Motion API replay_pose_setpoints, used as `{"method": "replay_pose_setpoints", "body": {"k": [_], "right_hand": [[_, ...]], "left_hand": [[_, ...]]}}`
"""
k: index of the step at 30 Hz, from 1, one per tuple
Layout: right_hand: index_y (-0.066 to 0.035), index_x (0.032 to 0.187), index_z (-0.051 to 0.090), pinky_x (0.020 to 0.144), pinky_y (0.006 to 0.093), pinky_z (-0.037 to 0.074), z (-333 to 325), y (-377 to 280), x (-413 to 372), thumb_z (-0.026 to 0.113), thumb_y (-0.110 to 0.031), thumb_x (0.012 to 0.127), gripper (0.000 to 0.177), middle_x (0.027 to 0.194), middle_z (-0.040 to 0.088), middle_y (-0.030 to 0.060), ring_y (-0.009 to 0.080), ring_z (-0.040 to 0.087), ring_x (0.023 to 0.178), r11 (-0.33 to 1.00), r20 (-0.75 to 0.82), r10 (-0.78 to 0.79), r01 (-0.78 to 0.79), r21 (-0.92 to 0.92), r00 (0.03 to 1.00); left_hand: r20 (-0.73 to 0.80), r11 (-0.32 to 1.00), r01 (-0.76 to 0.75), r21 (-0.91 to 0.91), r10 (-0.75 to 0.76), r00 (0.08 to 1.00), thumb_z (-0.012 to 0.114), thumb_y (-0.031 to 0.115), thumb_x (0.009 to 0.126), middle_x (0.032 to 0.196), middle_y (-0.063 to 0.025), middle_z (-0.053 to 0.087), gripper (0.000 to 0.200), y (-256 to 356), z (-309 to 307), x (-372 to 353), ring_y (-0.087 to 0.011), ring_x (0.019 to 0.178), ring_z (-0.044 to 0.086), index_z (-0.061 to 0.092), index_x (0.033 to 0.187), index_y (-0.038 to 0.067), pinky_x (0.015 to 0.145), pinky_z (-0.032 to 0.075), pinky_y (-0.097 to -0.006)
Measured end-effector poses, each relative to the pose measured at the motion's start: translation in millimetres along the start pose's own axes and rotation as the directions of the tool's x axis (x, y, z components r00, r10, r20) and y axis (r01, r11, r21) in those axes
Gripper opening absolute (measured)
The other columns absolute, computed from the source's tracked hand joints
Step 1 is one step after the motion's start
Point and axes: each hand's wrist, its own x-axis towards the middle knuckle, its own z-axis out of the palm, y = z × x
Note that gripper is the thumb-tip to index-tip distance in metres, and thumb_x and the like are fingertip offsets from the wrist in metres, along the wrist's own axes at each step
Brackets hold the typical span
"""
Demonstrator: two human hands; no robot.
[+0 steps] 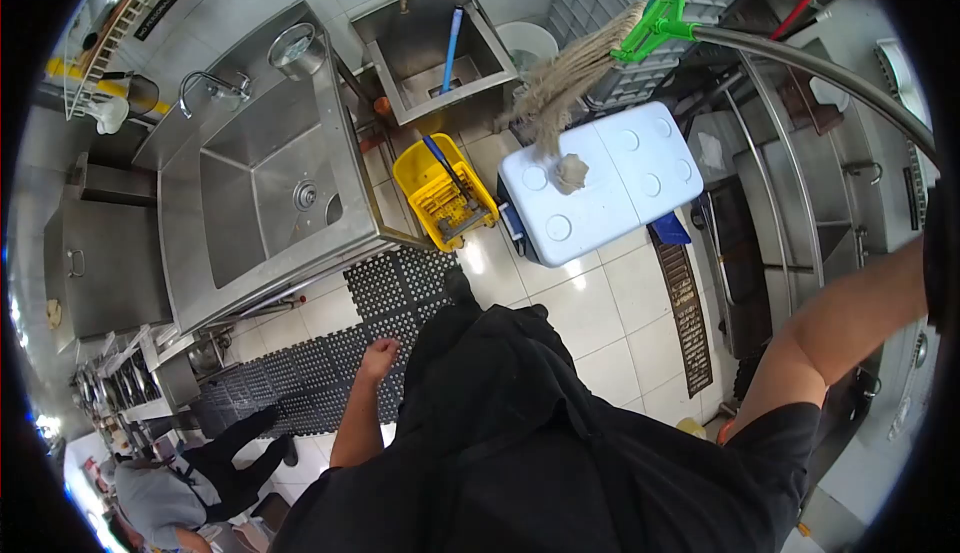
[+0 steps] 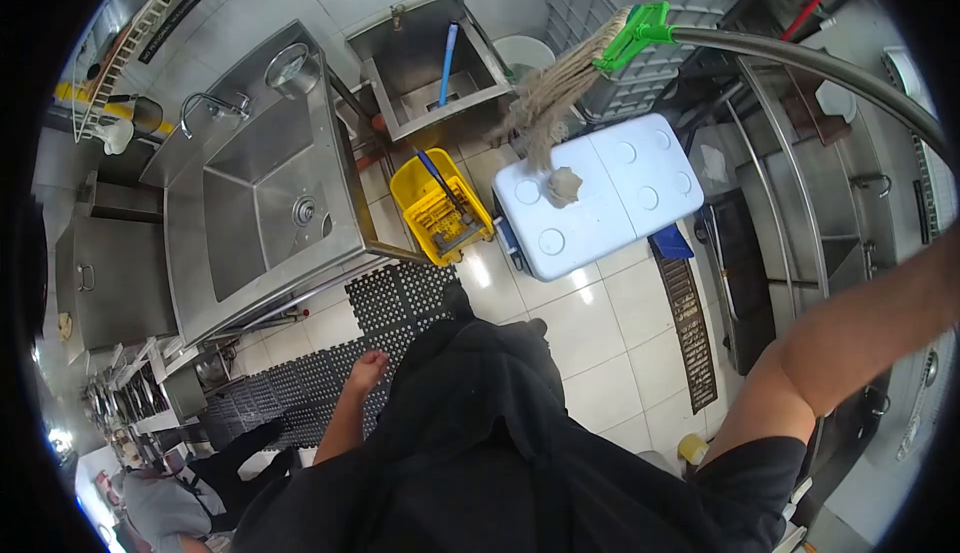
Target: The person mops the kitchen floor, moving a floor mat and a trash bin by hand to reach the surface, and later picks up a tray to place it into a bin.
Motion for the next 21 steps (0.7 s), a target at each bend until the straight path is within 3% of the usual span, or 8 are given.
{"method": "replay_pose_setpoints", "body": {"k": [3, 5, 10, 13, 14, 17, 19, 21], "right_hand": [[-0.019, 0.080, 0.046, 0.036, 0.0235, 0.033, 50, 73, -32, 0.049, -0.044, 0.107, 0.037, 0.056, 0.031, -0.0059, 0.0056, 0.036, 0.044, 0.978, 0.039, -0.136, 0.140, -0.151, 0.990], [-0.016, 0.115, 0.057, 0.037, 0.0271, 0.037, 79, 127, -49, 0.060, -0.048, 0.099, 0.036, 0.064, 0.040, -0.0040, 0.0098, 0.040, 0.046, 0.977, 0.023, -0.158, 0.159, -0.144, 0.987], [-0.004, 0.070, 0.054, 0.070, 0.0513, 0.051, 117, 311, -89, 0.055, -0.049, 0.089, 0.049, 0.065, 0.055, 0.0132, 0.0299, 0.058, 0.067, 0.979, 0.169, 0.185, -0.197, 0.058, 0.968], [-0.005, 0.066, 0.057, 0.066, 0.0339, 0.053, 189, 353, -195, 0.067, -0.014, 0.093, 0.031, 0.053, 0.056, 0.0074, 0.0198, 0.056, 0.050, 0.972, 0.145, 0.223, -0.231, 0.038, 0.964], [-0.002, 0.071, 0.060, 0.067, 0.0343, 0.053, 188, 401, -217, 0.068, -0.020, 0.094, 0.030, 0.058, 0.060, 0.0085, 0.0199, 0.059, 0.054, 0.938, 0.141, 0.345, -0.335, -0.088, 0.928], [0.000, 0.097, 0.067, 0.049, 0.0363, 0.048, 174, 534, -293, 0.072, -0.032, 0.093, 0.033, 0.075, 0.069, 0.0124, 0.0167, 0.060, 0.060, 0.709, 0.098, 0.688, -0.637, -0.304, 0.719], [0.000, 0.107, 0.068, 0.065, 0.0363, 0.055, 149, 604, -343, 0.074, -0.043, 0.092, 0.045, 0.080, 0.071, 0.0120, 0.0161, 0.060, 0.061, 0.285, 0.008, 0.922, -0.664, -0.691, 0.388], [-0.010, 0.120, 0.063, 0.082, 0.0515, 0.052, 135, 659, -389, 0.071, -0.057, 0.090, 0.056, 0.097, 0.070, 0.0072, 0.0207, 0.061, 0.096, -0.038, -0.103, 0.991, -0.575, -0.817, 0.082]], "left_hand": [[-0.004, 0.985, 0.154, -0.076, -0.155, 0.988, 0.065, 0.028, 0.100, 0.080, 0.0015, 0.062, 0.022, -35, -35, 4, -0.0091, 0.070, 0.057, 0.069, 0.103, 0.006, 0.058, 0.045, -0.0283], [-0.021, 0.966, 0.219, -0.140, -0.224, 0.974, 0.063, 0.030, 0.100, 0.079, 0.0031, 0.061, 0.021, -62, -62, 10, -0.0092, 0.068, 0.056, 0.068, 0.103, 0.009, 0.055, 0.044, -0.0285], [-0.149, 0.900, 0.293, -0.322, -0.354, 0.924, 0.061, 0.033, 0.101, 0.084, 0.0048, 0.061, 0.021, -103, -99, 0, -0.0097, 0.072, 0.058, 0.065, 0.110, 0.014, 0.057, 0.045, -0.0297], [-0.197, 0.826, 0.208, -0.525, -0.355, 0.914, 0.061, 0.034, 0.102, 0.092, 0.0037, 0.064, 0.024, -117, -96, -6, -0.0119, 0.079, 0.060, 0.063, 0.115, 0.015, 0.063, 0.048, -0.0331], [-0.211, 0.820, 0.180, -0.544, -0.341, 0.916, 0.061, 0.035, 0.101, 0.094, 0.0028, 0.064, 0.026, -118, -89, -9, -0.0130, 0.081, 0.061, 0.063, 0.116, 0.014, 0.065, 0.049, -0.0340], [-0.237, 0.807, 0.137, -0.575, -0.324, 0.916, 0.062, 0.037, 0.101, 0.099, -0.0001, 0.065, 0.032, -116, -55, -38, -0.0161, 0.087, 0.064, 0.062, 0.121, 0.012, 0.072, 0.051, -0.0367], [-0.224, 0.784, 0.209, -0.584, -0.404, 0.887, 0.061, 0.038, 0.101, 0.102, -0.0017, 0.066, 0.035, -113, -22, -62, -0.0181, 0.091, 0.065, 0.061, 0.122, 0.011, 0.072, 0.052, -0.0374], [-0.271, 0.881, 0.167, -0.442, -0.309, 0.912, 0.061, 0.039, 0.101, 0.105, -0.0030, 0.066, 0.036, -133, 13, -85, -0.0199, 0.093, 0.066, 0.061, 0.124, 0.011, 0.071, 0.052, -0.0378]]}}
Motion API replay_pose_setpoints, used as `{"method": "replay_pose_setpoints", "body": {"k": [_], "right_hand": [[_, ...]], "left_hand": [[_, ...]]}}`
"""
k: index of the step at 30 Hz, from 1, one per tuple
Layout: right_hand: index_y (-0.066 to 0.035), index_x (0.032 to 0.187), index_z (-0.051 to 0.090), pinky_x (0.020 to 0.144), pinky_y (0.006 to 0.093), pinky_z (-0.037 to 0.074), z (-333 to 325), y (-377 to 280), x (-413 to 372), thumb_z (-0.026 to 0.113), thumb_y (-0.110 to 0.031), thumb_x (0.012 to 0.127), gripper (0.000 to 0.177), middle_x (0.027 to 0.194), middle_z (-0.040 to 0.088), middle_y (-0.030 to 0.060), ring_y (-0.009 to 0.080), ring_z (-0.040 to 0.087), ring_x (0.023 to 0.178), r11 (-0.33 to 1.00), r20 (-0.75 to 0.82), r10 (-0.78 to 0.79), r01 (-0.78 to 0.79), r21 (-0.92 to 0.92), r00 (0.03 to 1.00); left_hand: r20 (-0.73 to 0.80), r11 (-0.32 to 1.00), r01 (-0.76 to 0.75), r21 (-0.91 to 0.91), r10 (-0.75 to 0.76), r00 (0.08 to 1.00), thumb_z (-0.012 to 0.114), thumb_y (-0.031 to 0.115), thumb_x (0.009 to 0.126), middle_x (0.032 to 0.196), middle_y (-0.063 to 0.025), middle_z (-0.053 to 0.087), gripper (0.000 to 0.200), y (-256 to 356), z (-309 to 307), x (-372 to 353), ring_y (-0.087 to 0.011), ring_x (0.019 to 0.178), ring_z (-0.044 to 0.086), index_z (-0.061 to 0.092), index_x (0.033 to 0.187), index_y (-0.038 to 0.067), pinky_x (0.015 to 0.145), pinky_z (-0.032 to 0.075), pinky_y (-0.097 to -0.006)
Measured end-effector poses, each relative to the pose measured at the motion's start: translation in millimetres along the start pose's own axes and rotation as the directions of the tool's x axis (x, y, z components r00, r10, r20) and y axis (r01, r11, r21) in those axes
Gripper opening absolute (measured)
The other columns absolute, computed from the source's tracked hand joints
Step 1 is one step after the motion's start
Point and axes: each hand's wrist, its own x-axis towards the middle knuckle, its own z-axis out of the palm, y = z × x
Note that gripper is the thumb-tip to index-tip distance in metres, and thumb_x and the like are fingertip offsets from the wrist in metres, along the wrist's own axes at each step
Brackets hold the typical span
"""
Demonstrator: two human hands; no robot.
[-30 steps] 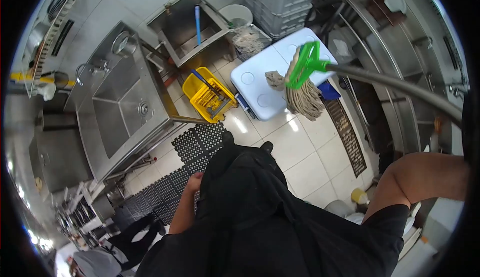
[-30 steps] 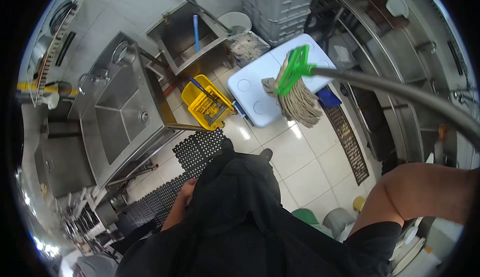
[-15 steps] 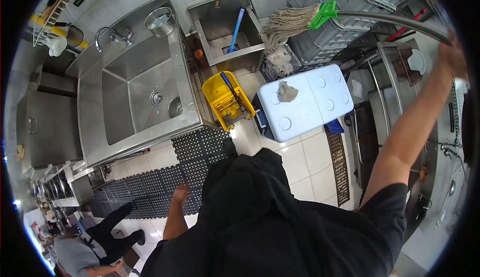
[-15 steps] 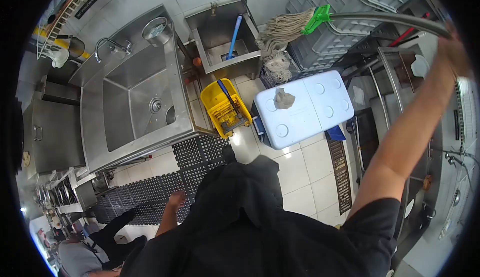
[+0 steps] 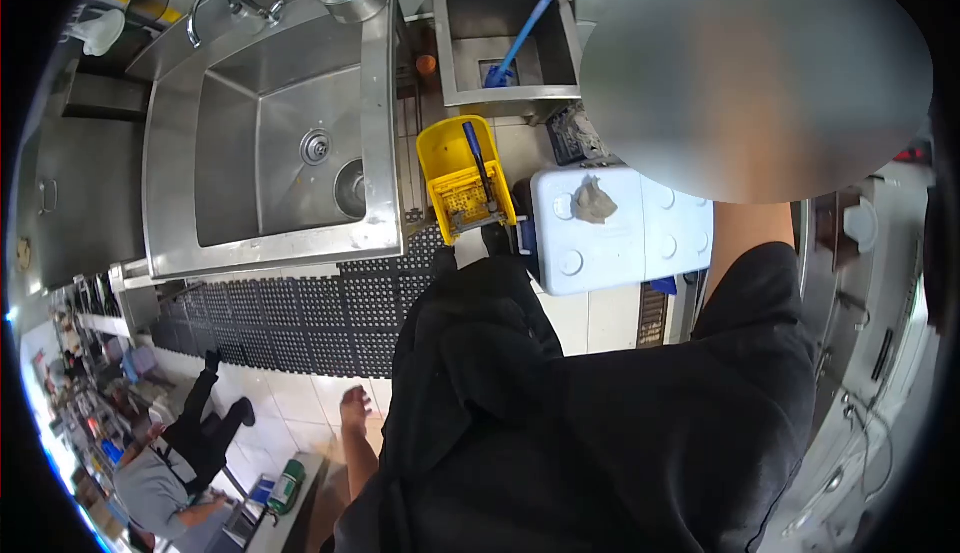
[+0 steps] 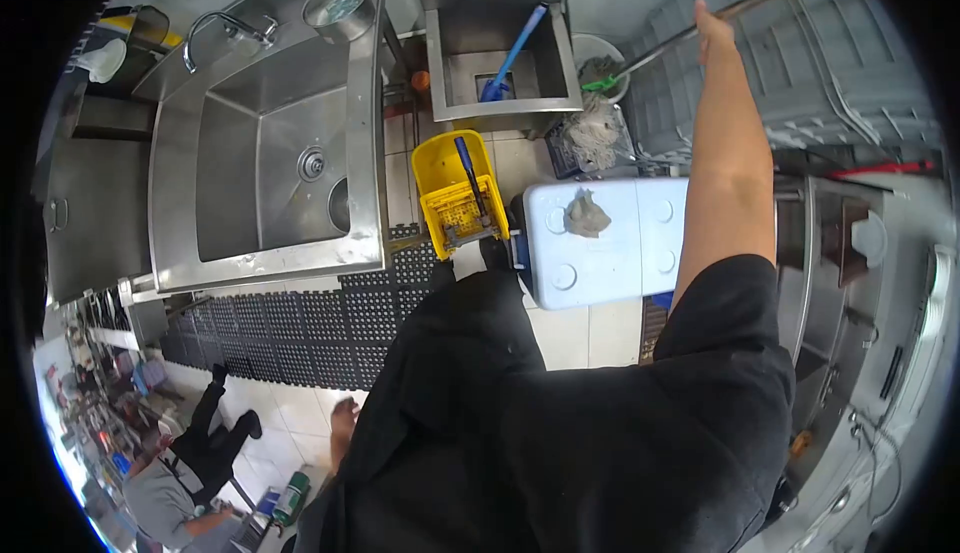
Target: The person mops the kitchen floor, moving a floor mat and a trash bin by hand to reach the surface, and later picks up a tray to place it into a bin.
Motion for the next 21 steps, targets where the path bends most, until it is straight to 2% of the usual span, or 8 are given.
{"method": "replay_pose_setpoints", "body": {"k": [6, 8, 9, 11, 13, 17, 19, 21], "right_hand": [[-0.006, 0.127, 0.059, 0.075, 0.0407, 0.058, 58, 8, 79, 0.073, -0.068, 0.083, 0.077, 0.096, 0.068, 0.0083, 0.0202, 0.065, 0.074, 0.992, 0.204, 0.105, -0.088, -0.087, 0.973], [-0.001, 0.132, 0.055, 0.074, 0.0420, 0.061, 68, -13, 119, 0.073, -0.059, 0.088, 0.074, 0.104, 0.069, 0.0139, 0.0255, 0.071, 0.089, 0.994, 0.194, 0.100, -0.089, -0.068, 0.976], [0.000, 0.148, 0.042, 0.088, 0.0451, 0.059, 70, -19, 151, 0.069, -0.055, 0.093, 0.083, 0.134, 0.058, 0.0213, 0.0327, 0.064, 0.116, 0.995, 0.282, 0.094, -0.099, 0.003, 0.955], [-0.002, 0.159, 0.023, 0.115, 0.0550, 0.038, 75, -30, 198, 0.060, -0.048, 0.100, 0.083, 0.161, 0.028, 0.0240, 0.0358, 0.036, 0.147, 0.973, 0.373, 0.132, -0.192, 0.126, 0.918], [-0.001, 0.158, 0.024, 0.111, 0.0536, 0.041, 87, -20, 247, 0.063, -0.042, 0.097, 0.083, 0.159, 0.033, 0.0218, 0.0357, 0.040, 0.144, 0.988, 0.258, 0.089, -0.117, 0.098, 0.962], [0.008, 0.129, 0.057, 0.095, 0.0480, 0.051, 159, 37, 89, 0.061, -0.028, 0.094, 0.050, 0.131, 0.061, 0.0212, 0.0337, 0.061, 0.115, 0.985, 0.076, -0.096, 0.084, 0.153, 0.992], [0.001, 0.090, 0.068, 0.071, 0.0447, 0.056, 195, 172, 73, 0.062, -0.022, 0.089, 0.024, 0.088, 0.072, 0.0119, 0.0260, 0.069, 0.079, 0.885, 0.176, -0.424, 0.447, -0.127, 0.889], [-0.003, 0.088, 0.067, 0.070, 0.0484, 0.056, 237, 306, -23, 0.058, -0.030, 0.091, 0.029, 0.084, 0.071, 0.0127, 0.0287, 0.069, 0.076, 0.918, 0.312, -0.254, 0.330, -0.221, 0.916]], "left_hand": [[0.101, 0.934, 0.358, -0.001, -0.356, 0.929, 0.059, 0.025, 0.100, 0.109, 0.0000, 0.068, 0.029, -19, 81, -101, -0.0177, 0.086, 0.063, 0.063, 0.127, 0.016, 0.066, 0.050, -0.0356], [0.250, 0.855, 0.381, -0.351, -0.307, 0.918, 0.055, 0.017, 0.099, 0.108, 0.0016, 0.070, 0.029, -89, 84, -95, -0.0159, 0.081, 0.060, 0.064, 0.126, 0.017, 0.064, 0.048, -0.0352], [0.074, 0.916, 0.400, -0.037, -0.396, 0.915, 0.056, 0.015, 0.097, 0.106, 0.0017, 0.069, 0.027, -42, 99, -118, -0.0151, 0.081, 0.059, 0.066, 0.122, 0.016, 0.062, 0.047, -0.0343], [0.135, 0.813, 0.369, -0.451, -0.346, 0.928, 0.057, 0.015, 0.096, 0.103, 0.0032, 0.068, 0.021, -32, 95, -124, -0.0123, 0.079, 0.059, 0.066, 0.115, 0.015, 0.059, 0.047, -0.0318], [-0.007, 0.884, 0.405, -0.235, -0.418, 0.908, 0.044, 0.029, 0.104, 0.116, 0.0025, 0.067, 0.027, 13, 102, -133, -0.0156, 0.091, 0.062, 0.063, 0.123, 0.022, 0.074, 0.050, -0.0337], [0.072, 0.808, 0.511, -0.292, -0.514, 0.855, 0.058, 0.045, 0.101, 0.123, -0.0036, 0.066, 0.044, 45, 105, -141, -0.0201, 0.107, 0.064, 0.059, 0.136, 0.018, 0.082, 0.054, -0.0407], [0.156, 0.817, 0.528, -0.232, -0.504, 0.849, 0.055, 0.048, 0.102, 0.133, -0.0047, 0.062, 0.048, 28, 109, -136, -0.0217, 0.116, 0.062, 0.057, 0.140, 0.019, 0.091, 0.054, -0.0433], [0.184, 0.829, 0.511, -0.228, -0.478, 0.859, 0.059, 0.045, 0.100, 0.132, -0.0043, 0.063, 0.048, 13, 116, -139, -0.0200, 0.110, 0.064, 0.057, 0.140, 0.018, 0.089, 0.054, -0.0426]]}}
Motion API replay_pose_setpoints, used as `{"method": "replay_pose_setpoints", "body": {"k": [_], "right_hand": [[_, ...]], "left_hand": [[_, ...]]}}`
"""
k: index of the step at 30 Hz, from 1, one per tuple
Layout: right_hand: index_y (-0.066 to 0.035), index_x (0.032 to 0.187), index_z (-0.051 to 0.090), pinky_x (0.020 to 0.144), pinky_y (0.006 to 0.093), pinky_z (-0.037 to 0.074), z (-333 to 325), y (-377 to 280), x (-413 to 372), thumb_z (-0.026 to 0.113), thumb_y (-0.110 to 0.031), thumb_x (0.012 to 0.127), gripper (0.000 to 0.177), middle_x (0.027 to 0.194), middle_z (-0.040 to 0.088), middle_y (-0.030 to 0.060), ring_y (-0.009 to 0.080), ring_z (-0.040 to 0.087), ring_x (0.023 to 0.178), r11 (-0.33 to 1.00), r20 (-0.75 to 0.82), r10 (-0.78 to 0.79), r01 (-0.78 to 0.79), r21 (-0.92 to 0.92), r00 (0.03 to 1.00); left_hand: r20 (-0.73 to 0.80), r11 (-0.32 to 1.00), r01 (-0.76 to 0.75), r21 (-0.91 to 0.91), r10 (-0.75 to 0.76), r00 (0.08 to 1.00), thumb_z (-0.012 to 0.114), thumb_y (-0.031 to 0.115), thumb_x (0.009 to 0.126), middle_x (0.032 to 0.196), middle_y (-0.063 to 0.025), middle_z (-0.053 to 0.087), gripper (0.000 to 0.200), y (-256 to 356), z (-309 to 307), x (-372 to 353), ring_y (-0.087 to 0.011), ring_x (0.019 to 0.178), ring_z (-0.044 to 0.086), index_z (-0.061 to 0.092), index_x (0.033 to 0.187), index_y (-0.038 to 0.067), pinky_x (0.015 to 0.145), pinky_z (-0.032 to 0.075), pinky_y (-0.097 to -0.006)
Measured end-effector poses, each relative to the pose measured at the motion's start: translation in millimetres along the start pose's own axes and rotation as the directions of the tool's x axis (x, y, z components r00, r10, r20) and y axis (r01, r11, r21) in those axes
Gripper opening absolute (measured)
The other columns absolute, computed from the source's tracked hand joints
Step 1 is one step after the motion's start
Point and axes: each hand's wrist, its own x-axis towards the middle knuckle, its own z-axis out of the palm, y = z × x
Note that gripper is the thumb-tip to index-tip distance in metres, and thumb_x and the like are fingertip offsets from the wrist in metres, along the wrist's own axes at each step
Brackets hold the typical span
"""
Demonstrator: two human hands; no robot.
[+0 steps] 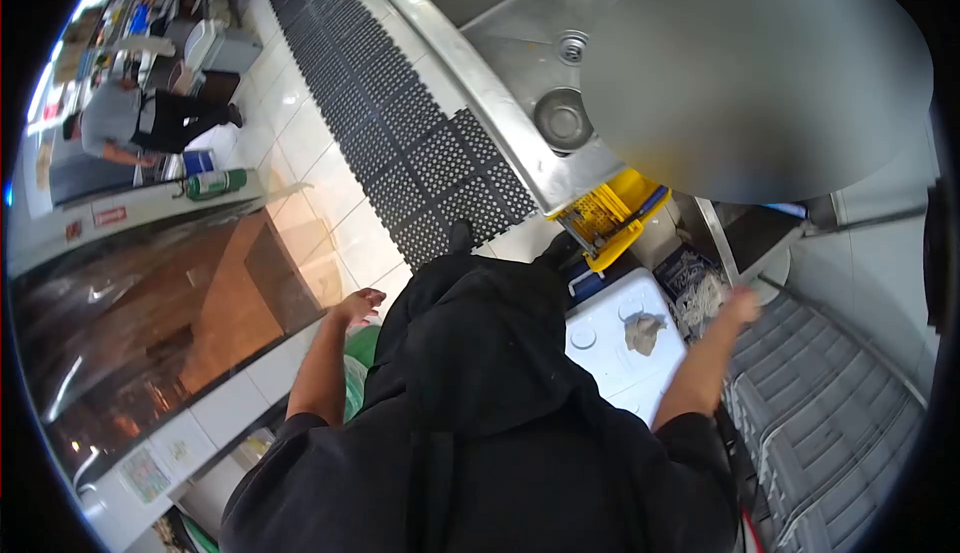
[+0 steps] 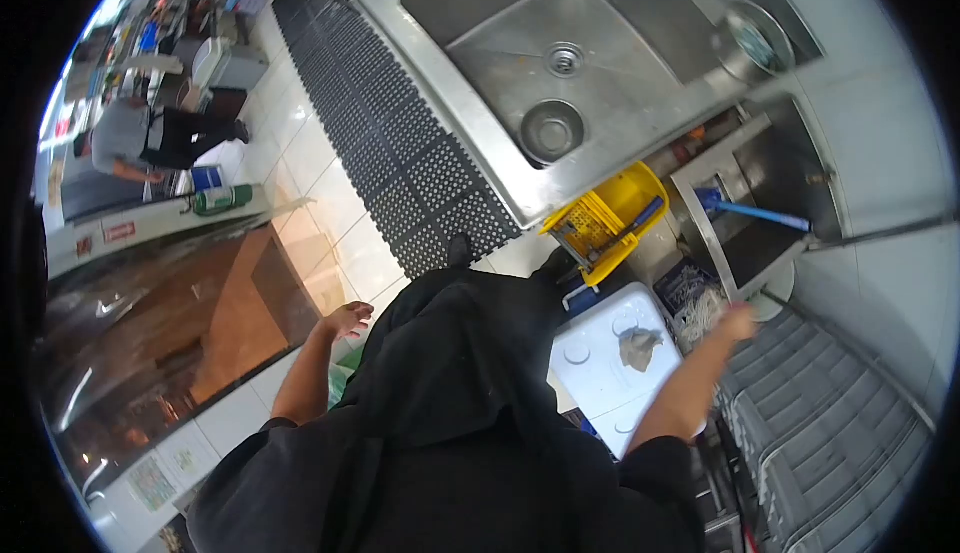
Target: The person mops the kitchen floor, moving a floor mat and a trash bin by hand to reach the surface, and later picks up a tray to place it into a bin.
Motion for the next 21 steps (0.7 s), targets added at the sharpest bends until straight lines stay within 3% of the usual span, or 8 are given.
{"method": "replay_pose_setpoints", "body": {"k": [1, 3, 5, 6, 10, 12, 17, 21], "right_hand": [[-0.005, 0.087, 0.067, 0.069, 0.0502, 0.056, 51, 46, -66, 0.056, -0.034, 0.092, 0.032, 0.082, 0.070, 0.0131, 0.0300, 0.069, 0.075, 0.965, 0.205, 0.214, -0.240, 0.110, 0.955], [-0.008, 0.085, 0.066, 0.069, 0.0539, 0.056, 151, 150, -196, 0.051, -0.041, 0.094, 0.037, 0.079, 0.069, 0.0139, 0.0327, 0.069, 0.072, 0.570, 0.698, 0.482, -0.794, 0.209, 0.530], [-0.007, 0.093, 0.064, 0.070, 0.0483, 0.058, 189, 29, -380, 0.063, -0.034, 0.094, 0.027, 0.079, 0.065, 0.0098, 0.0275, 0.065, 0.069, 0.428, 0.803, 0.591, -0.873, -0.233, 0.075], [-0.008, 0.108, 0.065, 0.067, 0.0412, 0.057, 189, -76, -467, 0.062, -0.035, 0.098, 0.028, 0.093, 0.067, 0.0065, 0.0230, 0.067, 0.078, 0.740, 0.792, 0.554, -0.587, -0.328, 0.255], [-0.010, 0.123, 0.064, 0.069, 0.0300, 0.055, 237, -237, -621, 0.066, -0.026, 0.099, 0.030, 0.100, 0.068, 0.0040, 0.0137, 0.066, 0.085, 0.961, 0.968, 0.205, 0.219, -0.172, -0.142], [-0.009, 0.120, 0.066, 0.067, 0.0266, 0.054, 270, -270, -654, 0.065, -0.026, 0.100, 0.026, 0.096, 0.068, 0.0018, 0.0116, 0.066, 0.082, 0.937, 0.982, 0.061, 0.349, 0.006, -0.180], [-0.013, 0.119, 0.064, 0.062, 0.0281, 0.055, 353, -299, -665, 0.062, -0.030, 0.102, 0.024, 0.098, 0.069, 0.0029, 0.0121, 0.066, 0.078, 0.913, 0.974, 0.207, 0.338, -0.228, 0.097], [-0.015, 0.103, 0.061, 0.051, 0.0290, 0.050, 372, -314, -660, 0.060, -0.027, 0.101, 0.012, 0.081, 0.059, -0.0006, 0.0117, 0.059, 0.064, 0.852, 0.896, 0.408, 0.281, -0.442, 0.174]], "left_hand": [[-0.035, 0.999, 0.009, -0.046, -0.011, 0.999, 0.061, 0.044, 0.099, 0.129, -0.0050, 0.065, 0.047, -7, 2, 4, -0.0194, 0.107, 0.064, 0.059, 0.137, 0.016, 0.088, 0.054, -0.0417], [-0.102, 0.989, 0.028, -0.143, -0.043, 0.994, 0.065, 0.040, 0.097, 0.122, -0.0064, 0.068, 0.044, -27, 3, 10, -0.0181, 0.100, 0.065, 0.063, 0.132, 0.013, 0.085, 0.054, -0.0397], [-0.093, 0.990, -0.029, -0.138, 0.016, 0.995, 0.068, 0.038, 0.096, 0.112, -0.0070, 0.071, 0.041, -60, -4, 36, -0.0179, 0.094, 0.065, 0.066, 0.126, 0.011, 0.083, 0.053, -0.0381], [-0.090, 0.989, -0.061, -0.132, 0.049, 0.995, 0.070, 0.037, 0.095, 0.107, -0.0074, 0.072, 0.040, -78, -10, 56, -0.0178, 0.091, 0.065, 0.068, 0.123, 0.009, 0.082, 0.053, -0.0372], [-0.163, 0.978, -0.137, -0.154, 0.112, 0.980, 0.070, 0.046, 0.092, 0.108, -0.0151, 0.074, 0.050, -108, -38, 119, -0.0253, 0.096, 0.069, 0.068, 0.120, 0.005, 0.089, 0.054, -0.0382], [-0.205, 0.953, -0.200, -0.227, 0.154, 0.967, 0.070, 0.048, 0.091, 0.111, -0.0169, 0.074, 0.053, -124, -59, 171, -0.0279, 0.102, 0.069, 0.068, 0.122, 0.004, 0.094, 0.053, -0.0385], [-0.247, 0.792, -0.240, -0.562, 0.116, 0.962, 0.068, 0.042, 0.092, 0.107, -0.0157, 0.074, 0.048, -110, -146, 193, -0.0269, 0.098, 0.070, 0.069, 0.115, 0.000, 0.087, 0.055, -0.0390], [-0.385, 0.771, -0.409, -0.488, 0.231, 0.894, 0.067, 0.044, 0.091, 0.104, -0.0169, 0.074, 0.048, -118, -206, 244, -0.0292, 0.094, 0.070, 0.068, 0.114, 0.002, 0.086, 0.055, -0.0395]]}}
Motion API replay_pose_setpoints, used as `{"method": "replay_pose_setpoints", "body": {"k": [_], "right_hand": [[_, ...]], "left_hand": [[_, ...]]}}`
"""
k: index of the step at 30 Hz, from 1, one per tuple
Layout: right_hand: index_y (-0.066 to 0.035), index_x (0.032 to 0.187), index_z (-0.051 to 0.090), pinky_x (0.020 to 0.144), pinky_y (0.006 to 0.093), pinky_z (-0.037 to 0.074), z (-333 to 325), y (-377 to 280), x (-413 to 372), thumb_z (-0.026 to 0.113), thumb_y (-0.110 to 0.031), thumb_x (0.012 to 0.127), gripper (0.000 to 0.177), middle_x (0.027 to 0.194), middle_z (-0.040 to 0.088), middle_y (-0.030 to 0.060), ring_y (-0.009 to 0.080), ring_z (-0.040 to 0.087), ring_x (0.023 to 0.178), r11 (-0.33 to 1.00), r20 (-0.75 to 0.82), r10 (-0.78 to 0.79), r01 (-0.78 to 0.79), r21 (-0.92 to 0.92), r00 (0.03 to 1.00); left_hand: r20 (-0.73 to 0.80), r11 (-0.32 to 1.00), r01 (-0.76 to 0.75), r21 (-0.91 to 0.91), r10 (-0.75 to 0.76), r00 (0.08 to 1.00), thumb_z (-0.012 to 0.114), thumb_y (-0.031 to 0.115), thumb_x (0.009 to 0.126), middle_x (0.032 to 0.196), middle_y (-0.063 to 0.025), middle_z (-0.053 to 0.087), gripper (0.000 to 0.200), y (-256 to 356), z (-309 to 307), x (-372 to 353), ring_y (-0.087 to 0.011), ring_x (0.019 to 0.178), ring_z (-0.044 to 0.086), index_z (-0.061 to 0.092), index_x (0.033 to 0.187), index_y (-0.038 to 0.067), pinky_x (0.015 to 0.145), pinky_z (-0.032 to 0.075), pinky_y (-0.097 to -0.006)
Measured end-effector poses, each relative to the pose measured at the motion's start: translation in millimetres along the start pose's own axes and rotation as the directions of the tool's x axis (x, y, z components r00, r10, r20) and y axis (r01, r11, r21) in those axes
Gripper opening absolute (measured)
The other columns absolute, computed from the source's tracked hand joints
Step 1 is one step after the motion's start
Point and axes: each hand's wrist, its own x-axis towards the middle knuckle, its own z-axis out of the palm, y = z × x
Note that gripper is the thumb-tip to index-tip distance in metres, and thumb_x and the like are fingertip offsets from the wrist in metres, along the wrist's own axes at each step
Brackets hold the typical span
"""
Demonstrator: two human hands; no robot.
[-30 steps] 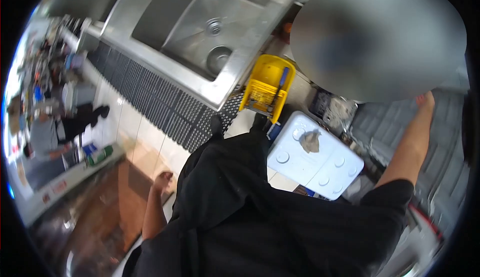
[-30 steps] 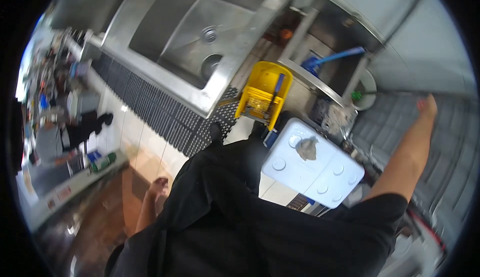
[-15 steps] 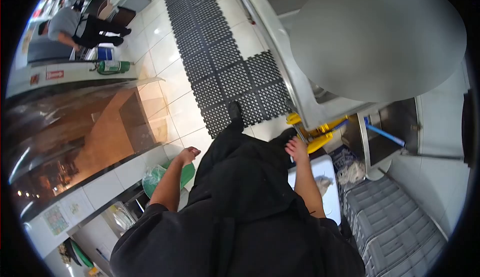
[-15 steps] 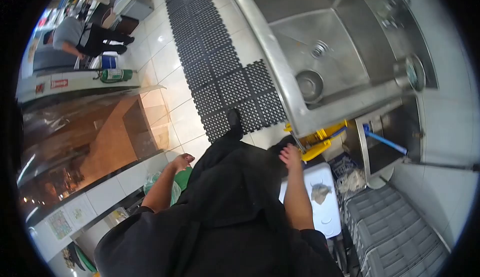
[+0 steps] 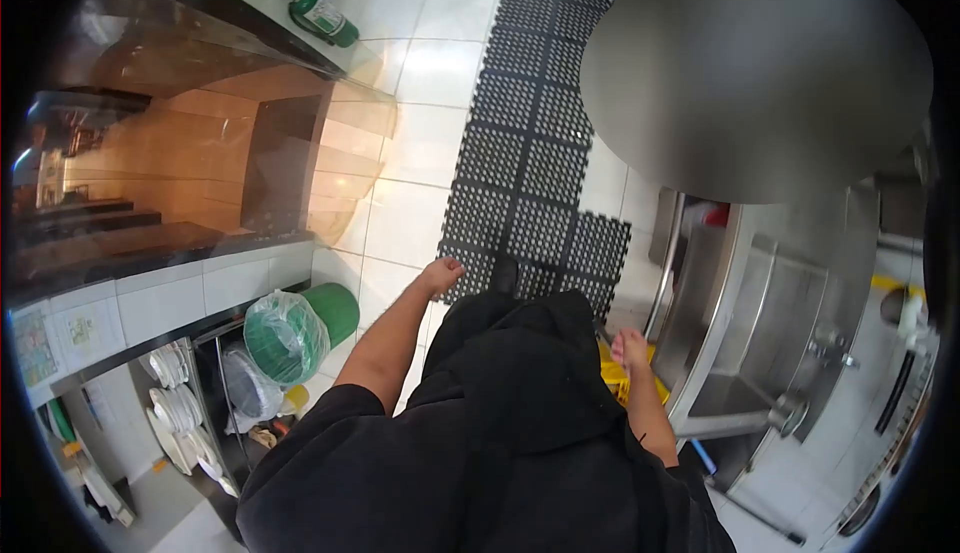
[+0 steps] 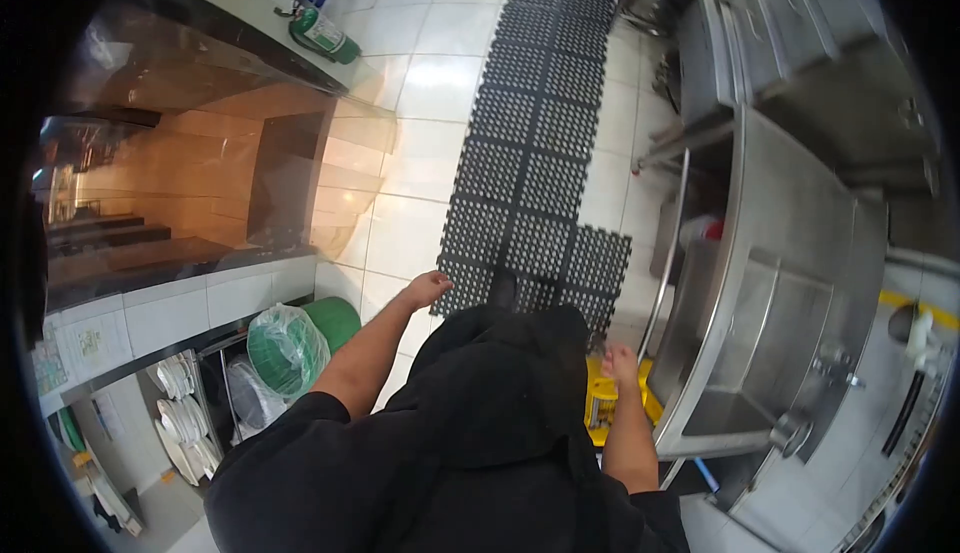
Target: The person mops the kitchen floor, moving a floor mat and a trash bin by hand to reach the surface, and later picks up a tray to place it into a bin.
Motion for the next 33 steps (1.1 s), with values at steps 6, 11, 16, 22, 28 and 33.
{"method": "replay_pose_setpoints", "body": {"k": [6, 11, 16, 22, 28, 33], "right_hand": [[-0.014, 0.103, 0.060, 0.058, 0.0342, 0.053, 36, -82, 55, 0.056, -0.027, 0.103, 0.014, 0.084, 0.060, 0.0005, 0.0169, 0.059, 0.065, 0.951, 0.151, 0.158, -0.109, -0.291, 0.976], [-0.011, 0.101, 0.061, 0.052, 0.0324, 0.049, 129, -267, 155, 0.057, -0.024, 0.101, 0.014, 0.078, 0.058, 0.0017, 0.0157, 0.057, 0.061, 0.839, 0.133, 0.177, -0.079, -0.539, 0.975], [-0.009, 0.100, 0.062, 0.047, 0.0307, 0.045, 210, -501, 252, 0.058, -0.022, 0.098, 0.013, 0.071, 0.057, 0.0028, 0.0144, 0.055, 0.056, 0.736, 0.191, -0.043, 0.160, -0.658, 0.981], [-0.010, 0.101, 0.060, 0.062, 0.0279, 0.050, 444, -826, 280, 0.056, -0.034, 0.105, 0.024, 0.084, 0.059, 0.0000, 0.0104, 0.059, 0.076, 0.668, 0.429, -0.484, 0.638, -0.383, 0.763], [-0.007, 0.126, 0.061, 0.069, 0.0255, 0.052, 624, -965, 182, 0.059, -0.026, 0.104, 0.029, 0.106, 0.068, 0.0026, 0.0094, 0.064, 0.085, 0.745, 0.544, -0.398, 0.606, -0.277, 0.739], [-0.005, 0.122, 0.065, 0.073, 0.0267, 0.055, 716, -1042, 139, 0.064, -0.022, 0.101, 0.026, 0.103, 0.068, 0.0013, 0.0108, 0.066, 0.088, 0.580, 0.754, -0.263, 0.723, -0.375, 0.602]], "left_hand": [[-0.057, 0.989, 0.142, -0.036, -0.144, 0.988, 0.059, 0.038, 0.096, 0.098, -0.0172, 0.073, 0.039, 27, -72, 66, -0.0291, 0.092, 0.069, 0.070, 0.109, 0.003, 0.085, 0.055, -0.0424], [-0.009, 0.949, 0.299, 0.099, -0.299, 0.954, 0.060, 0.053, 0.090, 0.106, -0.0210, 0.074, 0.054, 45, -148, 114, -0.0366, 0.101, 0.069, 0.074, 0.107, 0.003, 0.091, 0.054, -0.0452], [-0.291, 0.933, 0.262, -0.248, -0.330, 0.898, 0.064, 0.050, 0.090, 0.109, -0.0185, 0.074, 0.050, 115, -217, 144, -0.0340, 0.105, 0.069, 0.072, 0.112, 0.006, 0.094, 0.053, -0.0438], [-0.318, 0.835, 0.174, -0.521, -0.379, 0.869, 0.065, 0.047, 0.093, 0.091, -0.0073, 0.074, 0.047, 173, -303, 275, -0.0215, 0.085, 0.070, 0.071, 0.109, 0.003, 0.074, 0.055, -0.0351], [-0.332, 0.690, -0.063, -0.721, -0.264, 0.906, 0.059, 0.044, 0.100, 0.096, -0.0088, 0.071, 0.044, 311, -462, 411, -0.0170, 0.088, 0.064, 0.067, 0.116, 0.004, 0.079, 0.053, -0.0344], [-0.468, 0.753, -0.332, -0.568, 0.036, 0.883, 0.063, 0.037, 0.101, 0.105, -0.0057, 0.070, 0.040, 498, -653, 456, -0.0137, 0.096, 0.063, 0.065, 0.124, 0.004, 0.084, 0.052, -0.0311]]}}
